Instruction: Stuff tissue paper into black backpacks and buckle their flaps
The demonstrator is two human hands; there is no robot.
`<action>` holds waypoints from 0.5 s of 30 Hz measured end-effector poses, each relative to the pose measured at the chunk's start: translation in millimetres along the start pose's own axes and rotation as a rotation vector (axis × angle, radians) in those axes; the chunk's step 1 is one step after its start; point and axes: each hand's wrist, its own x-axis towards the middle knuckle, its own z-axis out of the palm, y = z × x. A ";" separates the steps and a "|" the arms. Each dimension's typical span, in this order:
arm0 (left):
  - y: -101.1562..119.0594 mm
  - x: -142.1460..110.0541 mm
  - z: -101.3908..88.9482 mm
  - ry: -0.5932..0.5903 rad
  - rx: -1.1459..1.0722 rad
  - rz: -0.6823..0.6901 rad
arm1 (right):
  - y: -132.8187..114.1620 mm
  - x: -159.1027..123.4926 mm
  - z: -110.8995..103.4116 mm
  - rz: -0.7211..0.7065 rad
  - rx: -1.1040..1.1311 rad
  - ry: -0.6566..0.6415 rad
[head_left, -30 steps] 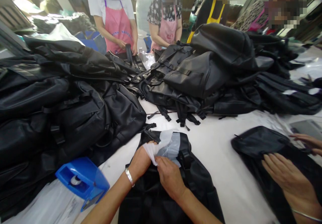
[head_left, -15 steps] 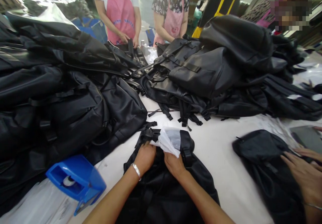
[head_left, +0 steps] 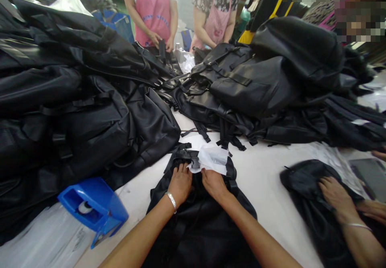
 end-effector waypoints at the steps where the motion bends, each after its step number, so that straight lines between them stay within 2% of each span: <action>1: -0.7 2.4 -1.2 0.012 0.001 -0.006 | -0.3 2.4 -2.9 0.013 -0.022 -0.013; 5: -4.1 12.6 -10.9 0.054 0.006 0.019 | 6.1 11.7 -9.8 0.049 -0.055 -0.080; 9: -1.9 15.7 -25.2 0.079 0.009 0.105 | 14.2 17.5 -13.5 0.034 0.004 -0.042; 13: 3.7 -0.8 -37.0 0.073 0.010 0.260 | 12.5 20.0 -20.3 0.118 0.031 -0.044; 15: 3.9 -13.0 -36.7 0.079 -0.007 0.245 | 10.8 21.0 -21.6 0.141 0.075 -0.049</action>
